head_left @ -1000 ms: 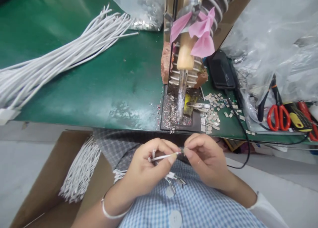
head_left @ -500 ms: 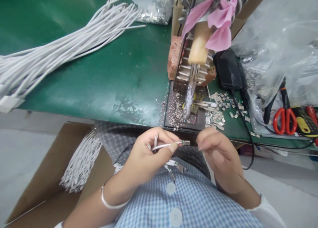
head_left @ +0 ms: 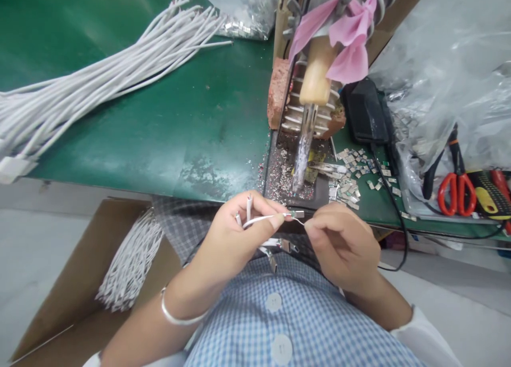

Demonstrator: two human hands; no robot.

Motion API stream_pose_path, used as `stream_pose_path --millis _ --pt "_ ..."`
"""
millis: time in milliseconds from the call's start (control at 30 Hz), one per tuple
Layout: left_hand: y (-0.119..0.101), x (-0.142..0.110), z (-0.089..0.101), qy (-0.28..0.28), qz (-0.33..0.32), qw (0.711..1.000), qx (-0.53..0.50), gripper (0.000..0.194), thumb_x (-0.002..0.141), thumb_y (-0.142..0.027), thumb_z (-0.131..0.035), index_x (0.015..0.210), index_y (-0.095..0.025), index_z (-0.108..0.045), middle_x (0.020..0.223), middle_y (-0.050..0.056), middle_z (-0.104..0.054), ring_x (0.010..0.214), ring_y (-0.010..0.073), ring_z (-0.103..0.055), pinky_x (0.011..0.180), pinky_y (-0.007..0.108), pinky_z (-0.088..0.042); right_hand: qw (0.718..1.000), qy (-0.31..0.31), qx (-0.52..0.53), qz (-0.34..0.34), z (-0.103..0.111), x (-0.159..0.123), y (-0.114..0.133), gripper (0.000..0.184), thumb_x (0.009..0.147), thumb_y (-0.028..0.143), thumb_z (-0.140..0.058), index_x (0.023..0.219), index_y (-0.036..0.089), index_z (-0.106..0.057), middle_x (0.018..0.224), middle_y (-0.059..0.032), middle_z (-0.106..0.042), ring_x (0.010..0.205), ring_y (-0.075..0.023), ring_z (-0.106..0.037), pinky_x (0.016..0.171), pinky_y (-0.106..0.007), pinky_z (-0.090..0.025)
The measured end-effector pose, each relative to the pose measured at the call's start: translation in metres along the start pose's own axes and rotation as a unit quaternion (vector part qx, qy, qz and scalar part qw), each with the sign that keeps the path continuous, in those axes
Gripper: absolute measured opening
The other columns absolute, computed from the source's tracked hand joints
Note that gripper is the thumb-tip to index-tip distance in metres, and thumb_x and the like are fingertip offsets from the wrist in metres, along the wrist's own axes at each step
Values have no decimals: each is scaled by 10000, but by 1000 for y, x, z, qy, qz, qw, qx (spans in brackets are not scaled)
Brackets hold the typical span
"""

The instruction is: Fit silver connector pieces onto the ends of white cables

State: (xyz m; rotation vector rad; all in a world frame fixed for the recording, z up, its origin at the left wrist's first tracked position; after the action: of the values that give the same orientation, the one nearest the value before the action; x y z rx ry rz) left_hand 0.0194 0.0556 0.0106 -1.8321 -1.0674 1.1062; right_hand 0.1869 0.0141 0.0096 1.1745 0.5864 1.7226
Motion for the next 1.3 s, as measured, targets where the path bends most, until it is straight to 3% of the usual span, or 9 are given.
stream_pose_path --millis 100,267,400,533,700,867,1100,1300 --pt "3 4 2 15 1 1000 -13 148 785 -117 -738 660 -180 -688 788 -28 -769 711 87 -701 642 153 -538 999 -12 -14 47 0 4 2 230 862 44 -573 967 245 -610 761 13 -683 613 -127 -575 564 -272 -487" --pt "4 8 3 14 -3 1000 -19 139 783 -118 -738 671 -178 -683 792 -10 -775 739 122 -721 624 178 -547 999 -18 -22 16 -5 5 -1 180 852 86 -567 916 255 -562 641 43 -569 530 -117 -508 490 -259 -451" --pt "3 9 3 21 -5 999 -32 144 795 -112 -731 676 -178 -685 788 -19 -776 595 76 -671 510 146 -498 997 -56 -30 38 -2 5 -4 215 824 86 -615 947 259 -583 863 -23 -608 779 -184 -647 658 -361 -583" --pt "3 12 2 19 -11 999 -46 148 792 -88 -731 683 -181 -690 790 -39 -776 588 51 -659 528 124 -501 994 -37 -64 75 -1 6 -2 221 837 85 -588 951 273 -572 1040 -52 -657 962 -224 -691 804 -439 -614" --pt "2 14 -1 9 -15 999 -36 156 774 -82 -735 665 -178 -679 789 -23 -775 738 103 -717 650 167 -556 994 -34 -65 76 -3 8 0 249 829 44 -567 947 262 -551 1023 -52 -723 967 -204 -709 804 -399 -610" --pt "3 13 -2 -7 -15 1000 -22 143 763 -136 -749 664 -184 -657 792 -8 -768 687 132 -714 604 215 -573 996 -49 -53 49 -2 10 0 248 827 55 -582 942 274 -563 1006 -43 -740 947 -210 -716 791 -409 -608" --pt "-4 11 -6 -37 -30 999 20 145 748 -164 -738 647 -183 -636 805 16 -775 741 168 -730 682 261 -594 996 -54 -47 43 -1 14 2 222 824 48 -600 905 254 -589 1009 -52 -731 957 -199 -713 802 -389 -611" --pt "-7 12 -8 -31 -29 999 -10 150 739 -117 -743 625 -177 -667 775 8 -767 712 154 -723 668 245 -589 993 -73 -45 85 -1 17 3 195 799 32 -617 885 206 -599 984 -55 -728 934 -170 -716 781 -328 -619"
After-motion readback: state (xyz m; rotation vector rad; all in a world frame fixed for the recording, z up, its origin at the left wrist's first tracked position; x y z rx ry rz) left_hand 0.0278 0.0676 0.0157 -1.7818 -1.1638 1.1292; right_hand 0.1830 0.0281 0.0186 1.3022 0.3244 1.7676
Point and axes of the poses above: each hand's wrist, its own x-axis towards the middle knuckle, its own z-axis out of the back of the hand, y = z × x, the point moved 2 cm from there along x, towards the middle knuckle
